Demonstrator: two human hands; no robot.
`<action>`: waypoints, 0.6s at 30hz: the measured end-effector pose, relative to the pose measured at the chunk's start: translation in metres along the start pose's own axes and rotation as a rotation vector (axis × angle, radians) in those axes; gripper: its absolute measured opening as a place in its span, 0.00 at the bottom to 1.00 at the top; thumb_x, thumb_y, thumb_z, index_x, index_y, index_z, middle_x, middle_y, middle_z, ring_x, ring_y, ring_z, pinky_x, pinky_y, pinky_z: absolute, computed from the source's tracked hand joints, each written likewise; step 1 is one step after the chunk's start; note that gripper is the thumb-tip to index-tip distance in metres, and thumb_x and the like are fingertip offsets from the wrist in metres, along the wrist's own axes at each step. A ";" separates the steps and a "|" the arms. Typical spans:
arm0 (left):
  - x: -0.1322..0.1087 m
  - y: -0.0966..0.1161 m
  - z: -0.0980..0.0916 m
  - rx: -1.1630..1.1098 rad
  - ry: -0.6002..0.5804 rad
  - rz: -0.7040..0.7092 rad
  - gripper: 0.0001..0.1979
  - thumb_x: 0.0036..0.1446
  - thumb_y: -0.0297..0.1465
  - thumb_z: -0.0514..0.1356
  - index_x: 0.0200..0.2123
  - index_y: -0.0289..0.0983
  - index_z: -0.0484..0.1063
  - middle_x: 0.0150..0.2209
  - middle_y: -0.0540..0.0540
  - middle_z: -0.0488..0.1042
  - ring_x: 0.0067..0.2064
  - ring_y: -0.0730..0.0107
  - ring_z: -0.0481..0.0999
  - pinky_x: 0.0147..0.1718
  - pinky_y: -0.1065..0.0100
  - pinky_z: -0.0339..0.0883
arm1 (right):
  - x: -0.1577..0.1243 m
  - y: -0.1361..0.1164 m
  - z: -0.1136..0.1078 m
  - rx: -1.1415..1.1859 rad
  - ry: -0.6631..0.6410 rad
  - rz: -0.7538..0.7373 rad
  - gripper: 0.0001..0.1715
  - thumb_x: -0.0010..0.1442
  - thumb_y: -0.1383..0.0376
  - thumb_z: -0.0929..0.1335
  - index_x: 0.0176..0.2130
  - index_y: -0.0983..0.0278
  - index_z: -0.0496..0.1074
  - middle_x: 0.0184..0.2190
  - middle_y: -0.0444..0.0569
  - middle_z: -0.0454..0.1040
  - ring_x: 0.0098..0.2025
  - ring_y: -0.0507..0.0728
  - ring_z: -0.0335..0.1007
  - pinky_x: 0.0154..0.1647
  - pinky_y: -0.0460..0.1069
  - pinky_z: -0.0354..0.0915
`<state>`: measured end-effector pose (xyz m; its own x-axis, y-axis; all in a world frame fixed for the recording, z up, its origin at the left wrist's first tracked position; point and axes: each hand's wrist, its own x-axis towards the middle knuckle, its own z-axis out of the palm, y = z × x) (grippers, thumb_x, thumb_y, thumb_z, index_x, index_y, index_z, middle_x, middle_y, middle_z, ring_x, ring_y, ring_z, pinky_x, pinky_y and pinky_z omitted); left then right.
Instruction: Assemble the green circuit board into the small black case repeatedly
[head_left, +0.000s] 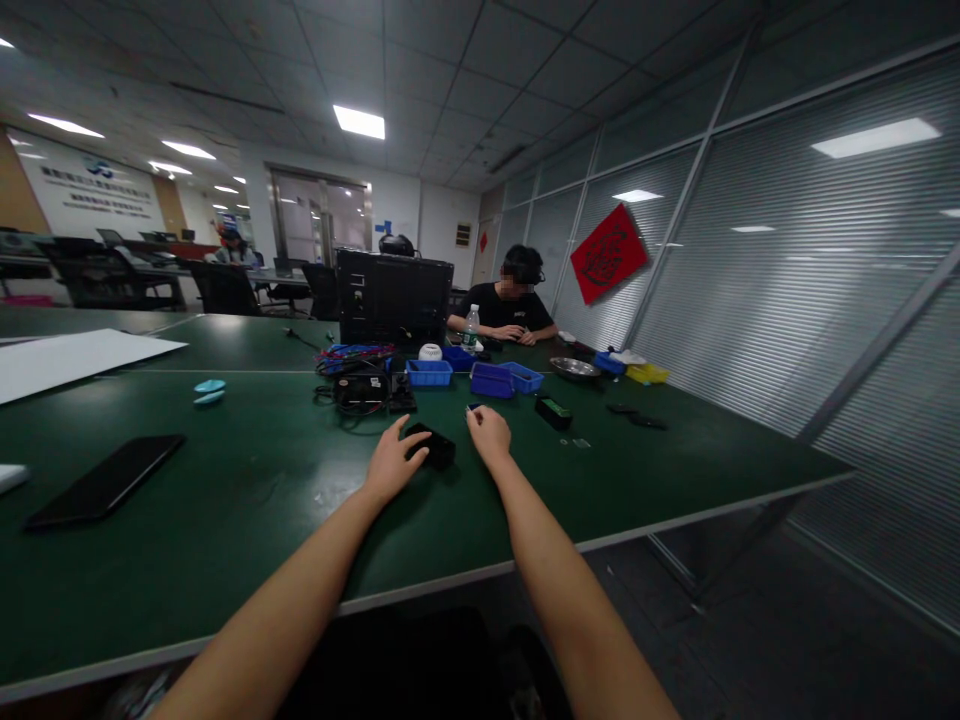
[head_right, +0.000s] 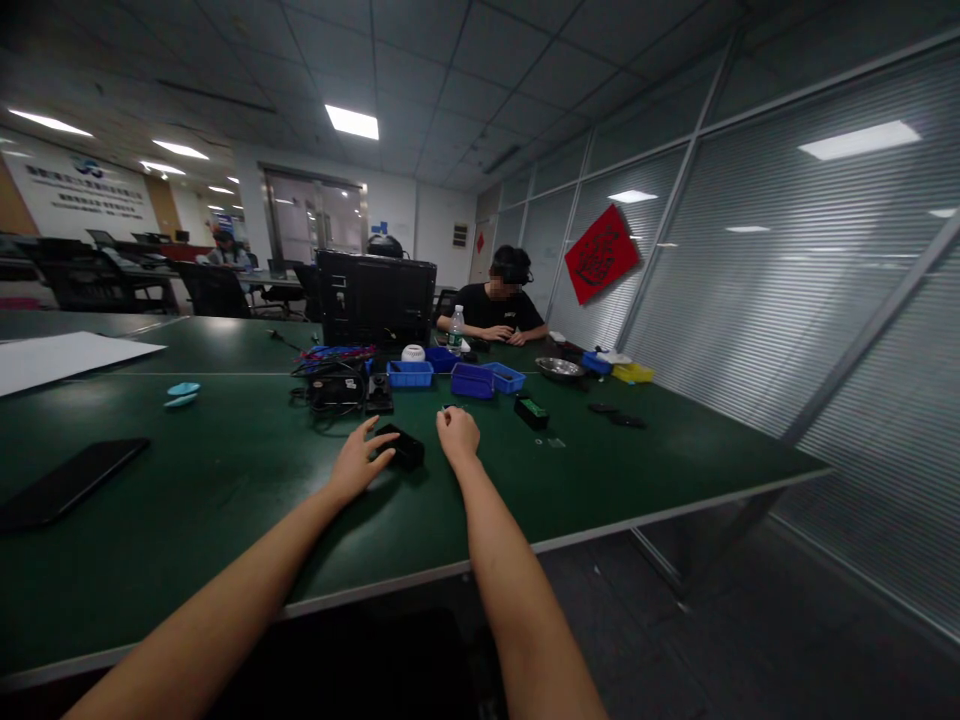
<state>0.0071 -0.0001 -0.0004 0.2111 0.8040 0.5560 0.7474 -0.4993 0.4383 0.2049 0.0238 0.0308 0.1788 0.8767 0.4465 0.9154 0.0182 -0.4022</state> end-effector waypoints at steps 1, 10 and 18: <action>-0.001 0.000 0.000 0.001 -0.017 0.017 0.15 0.51 0.37 0.55 0.43 0.46 0.71 0.57 0.49 0.55 0.55 0.59 0.59 0.54 0.57 0.53 | 0.002 0.005 -0.001 -0.031 0.039 0.029 0.16 0.59 0.57 0.57 0.36 0.61 0.70 0.36 0.49 0.70 0.39 0.54 0.63 0.35 0.45 0.55; -0.001 0.002 -0.002 -0.020 -0.080 0.007 0.12 0.50 0.35 0.57 0.38 0.44 0.73 0.58 0.48 0.55 0.57 0.58 0.56 0.55 0.57 0.51 | 0.008 0.029 0.013 -0.168 -0.125 0.149 0.24 0.50 0.62 0.66 0.48 0.64 0.64 0.44 0.57 0.65 0.46 0.60 0.62 0.42 0.50 0.58; -0.001 0.000 0.001 -0.081 -0.105 -0.042 0.12 0.49 0.33 0.57 0.39 0.44 0.73 0.57 0.48 0.55 0.56 0.60 0.59 0.54 0.60 0.54 | 0.014 0.029 0.010 0.026 -0.216 0.251 0.19 0.53 0.54 0.63 0.41 0.61 0.68 0.39 0.51 0.71 0.40 0.57 0.68 0.35 0.47 0.60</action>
<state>0.0074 -0.0010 -0.0013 0.2488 0.8520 0.4607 0.7046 -0.4856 0.5175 0.2304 0.0414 0.0172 0.3143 0.9370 0.1523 0.8427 -0.2015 -0.4993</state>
